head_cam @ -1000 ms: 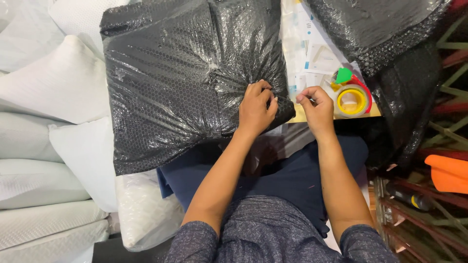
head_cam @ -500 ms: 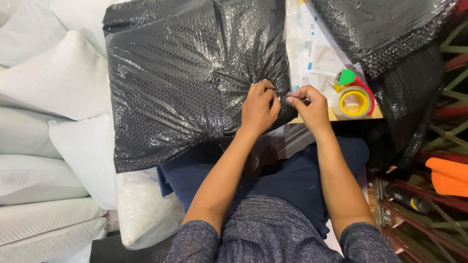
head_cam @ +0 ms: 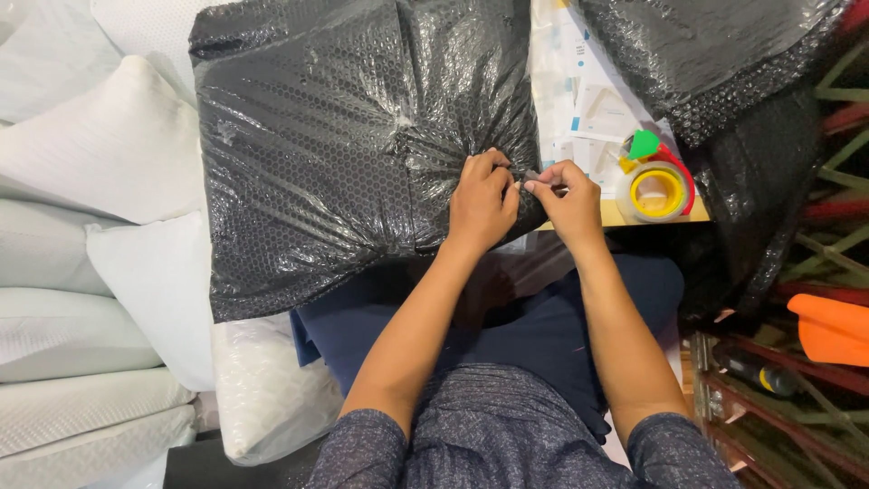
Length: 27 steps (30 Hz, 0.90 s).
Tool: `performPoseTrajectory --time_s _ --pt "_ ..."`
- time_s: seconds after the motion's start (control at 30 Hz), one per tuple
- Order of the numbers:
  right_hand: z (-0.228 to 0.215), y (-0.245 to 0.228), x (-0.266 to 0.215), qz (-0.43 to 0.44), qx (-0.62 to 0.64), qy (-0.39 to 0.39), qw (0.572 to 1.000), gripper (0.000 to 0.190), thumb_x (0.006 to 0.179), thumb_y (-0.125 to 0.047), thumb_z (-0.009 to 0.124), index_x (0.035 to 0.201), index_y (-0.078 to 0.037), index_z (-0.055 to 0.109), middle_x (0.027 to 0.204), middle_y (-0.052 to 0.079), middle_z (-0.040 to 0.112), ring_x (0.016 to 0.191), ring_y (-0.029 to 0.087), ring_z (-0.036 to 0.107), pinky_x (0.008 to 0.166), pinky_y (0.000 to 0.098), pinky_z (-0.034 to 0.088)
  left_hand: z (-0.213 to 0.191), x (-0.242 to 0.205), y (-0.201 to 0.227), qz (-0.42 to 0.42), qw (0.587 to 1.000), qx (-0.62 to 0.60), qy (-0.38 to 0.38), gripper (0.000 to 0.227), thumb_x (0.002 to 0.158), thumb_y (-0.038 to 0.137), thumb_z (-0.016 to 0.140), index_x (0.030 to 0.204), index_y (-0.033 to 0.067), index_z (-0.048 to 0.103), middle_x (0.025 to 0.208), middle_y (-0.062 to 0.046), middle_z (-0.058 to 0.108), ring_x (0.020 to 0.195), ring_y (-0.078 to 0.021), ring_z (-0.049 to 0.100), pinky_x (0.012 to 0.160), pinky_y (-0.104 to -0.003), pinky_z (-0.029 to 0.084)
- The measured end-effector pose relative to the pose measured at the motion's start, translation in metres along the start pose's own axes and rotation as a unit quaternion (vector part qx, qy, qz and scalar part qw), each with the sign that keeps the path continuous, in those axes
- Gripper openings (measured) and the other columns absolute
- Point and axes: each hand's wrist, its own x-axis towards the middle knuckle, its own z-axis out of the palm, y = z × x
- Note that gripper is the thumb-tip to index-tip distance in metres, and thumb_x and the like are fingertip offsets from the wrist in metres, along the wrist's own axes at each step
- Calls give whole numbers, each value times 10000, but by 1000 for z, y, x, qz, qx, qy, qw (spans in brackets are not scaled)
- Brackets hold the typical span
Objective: Taping and sealing a large item wrapped in black bubble wrap using a tape dispenser.
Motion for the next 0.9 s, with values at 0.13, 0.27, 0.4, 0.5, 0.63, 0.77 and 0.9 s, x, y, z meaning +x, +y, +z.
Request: performPoseTrajectory --time_s 0.13,0.27,0.4,0.5,0.63,0.77,0.9 --pt "2 0 1 4 -6 7 1000 227 856 -166 890 930 -86 691 823 89 689 854 236 705 753 340 597 9 -1 -8 9 1000 8 3 148 862 130 695 758 54 621 1097 -80 625 1233 -319 591 1173 -520 362" --pt "3 7 4 16 -13 7 1000 214 841 -162 883 927 -103 696 818 83 689 868 237 708 747 331 606 0 2 1 29 1000 5 7 201 834 244 738 805 97 604 1108 -62 603 1252 -323 576 1157 -537 372" --pt "4 2 3 35 -7 2 999 191 845 -152 873 926 -119 703 811 76 686 875 228 707 740 321 614 -26 7 29 60 992 94 55 289 828 332 779 934 119 615 1181 -98 606 1367 -361 482 1194 -619 231" --pt "8 18 8 35 1 10 999 210 838 -166 884 927 -112 702 814 75 682 881 226 704 732 324 618 -34 13 38 45 988 145 29 458 808 413 797 1116 116 634 1316 -124 588 1460 -371 377 1214 -658 99" --pt "9 21 8 42 20 15 999 209 841 -188 884 929 -112 709 814 76 687 881 217 701 728 327 619 -30 22 25 -25 996 75 -45 644 754 396 875 1242 64 616 1368 -175 537 1479 -450 306 1183 -731 101" --pt "5 8 4 61 52 10 997 215 810 -185 892 924 -127 720 761 27 655 797 135 636 701 286 579 -27 21 18 -31 995 66 -64 592 809 347 856 1285 109 594 1387 -139 505 1501 -430 267 1175 -740 110" --pt "5 19 6 68 86 2 994 199 824 -180 882 931 -127 723 740 -4 653 779 91 586 717 255 543 -33 21 24 -44 995 59 -60 502 856 284 820 1279 123 604 1389 -124 523 1507 -401 276 1188 -723 99"
